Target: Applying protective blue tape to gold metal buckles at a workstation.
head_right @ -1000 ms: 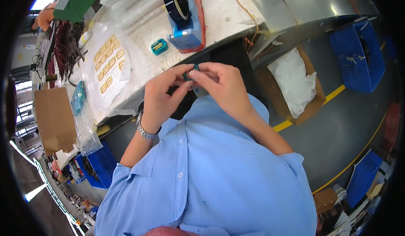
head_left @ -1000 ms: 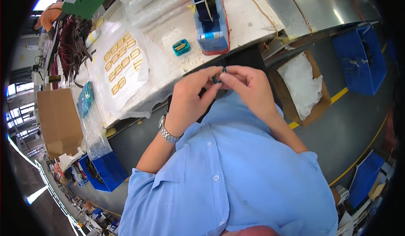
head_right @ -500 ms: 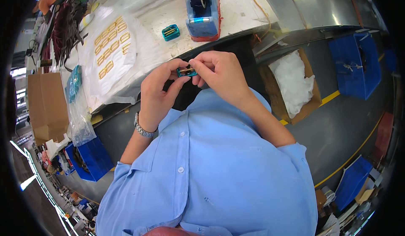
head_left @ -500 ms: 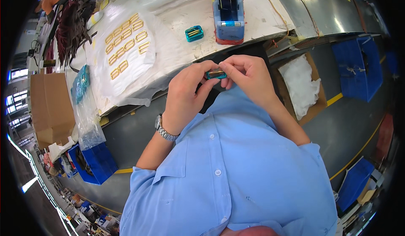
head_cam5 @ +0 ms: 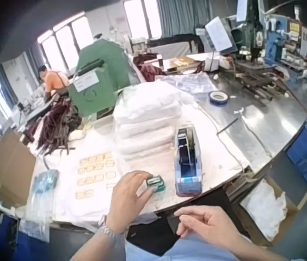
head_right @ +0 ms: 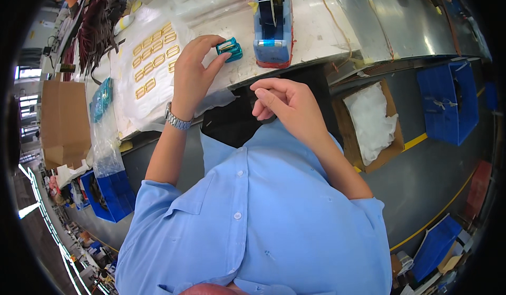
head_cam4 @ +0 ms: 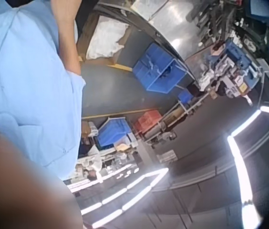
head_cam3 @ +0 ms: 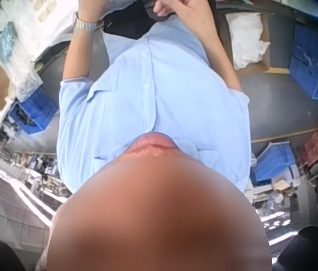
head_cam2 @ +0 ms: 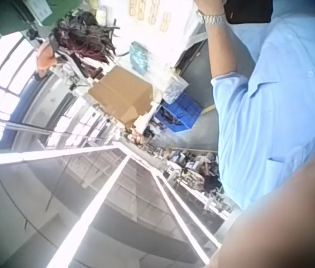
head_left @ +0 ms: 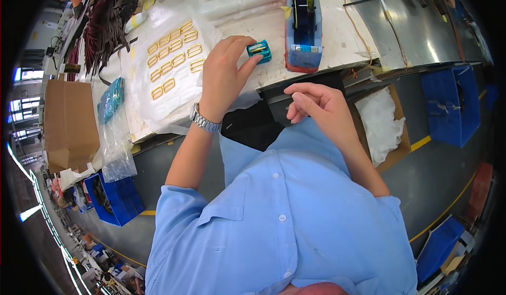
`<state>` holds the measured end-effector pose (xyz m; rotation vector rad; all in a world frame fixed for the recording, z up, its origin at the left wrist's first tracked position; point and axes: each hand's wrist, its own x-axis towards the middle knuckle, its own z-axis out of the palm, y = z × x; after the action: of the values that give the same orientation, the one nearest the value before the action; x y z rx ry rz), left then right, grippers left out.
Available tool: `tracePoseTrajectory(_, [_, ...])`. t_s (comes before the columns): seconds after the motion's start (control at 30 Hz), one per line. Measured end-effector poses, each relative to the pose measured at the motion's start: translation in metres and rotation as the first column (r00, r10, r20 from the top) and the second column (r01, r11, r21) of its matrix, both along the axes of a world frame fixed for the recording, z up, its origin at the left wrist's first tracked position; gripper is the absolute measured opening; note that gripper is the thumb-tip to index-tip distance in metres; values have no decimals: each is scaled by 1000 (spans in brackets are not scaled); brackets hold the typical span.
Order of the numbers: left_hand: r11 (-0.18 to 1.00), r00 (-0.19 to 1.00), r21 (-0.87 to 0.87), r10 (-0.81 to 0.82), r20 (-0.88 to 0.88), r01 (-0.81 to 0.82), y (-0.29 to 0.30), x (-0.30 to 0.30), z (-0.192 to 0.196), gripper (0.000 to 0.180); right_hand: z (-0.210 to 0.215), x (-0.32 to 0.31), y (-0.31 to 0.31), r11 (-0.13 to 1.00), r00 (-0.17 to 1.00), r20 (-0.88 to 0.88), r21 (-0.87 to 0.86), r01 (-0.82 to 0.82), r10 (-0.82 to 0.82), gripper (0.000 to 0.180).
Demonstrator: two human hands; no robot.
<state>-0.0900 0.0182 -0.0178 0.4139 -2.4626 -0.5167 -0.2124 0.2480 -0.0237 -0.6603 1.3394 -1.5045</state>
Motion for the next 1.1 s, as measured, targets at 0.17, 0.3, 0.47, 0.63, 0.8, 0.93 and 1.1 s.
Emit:
tracePoseTrajectory(0.17, [991, 994, 125, 36, 106, -49, 0, 0, -14, 31, 26, -16, 15, 981, 980, -87, -85, 173, -181, 24])
tracePoseTrajectory(0.3, [1000, 999, -21, 13, -36, -13, 4, -1, -13, 31, 48, -37, 8, 901, 836, -337, -190, 389, -432, 23])
tracePoseTrajectory(0.47, [997, 997, 75, 18, 73, -23, 4, -3, -15, 32, 37, -62, -23, 906, 758, -499, -190, 378, -421, 32])
tracePoseTrajectory(0.63, [994, 1000, 110, 16, 19, -18, 4, -1, -13, 35, 31, -61, -43, 971, 857, -474, 14, 238, -203, 36])
tracePoseTrajectory(0.8, [993, 991, 76, 95, -93, -89, 6, 12, -12, 35, 30, -62, -58, 962, 897, -363, 9, 273, -252, 25])
tracePoseTrajectory(0.93, [984, 974, 126, 148, -170, -127, 13, 29, -6, 31, 52, -61, -50, 959, 879, -394, -21, 283, -269, 23])
tracePoseTrajectory(1.1, [968, 948, 51, 250, -197, -244, 4, 70, 11, 26, 45, -18, -14, 940, 912, -226, -76, 333, -341, 19])
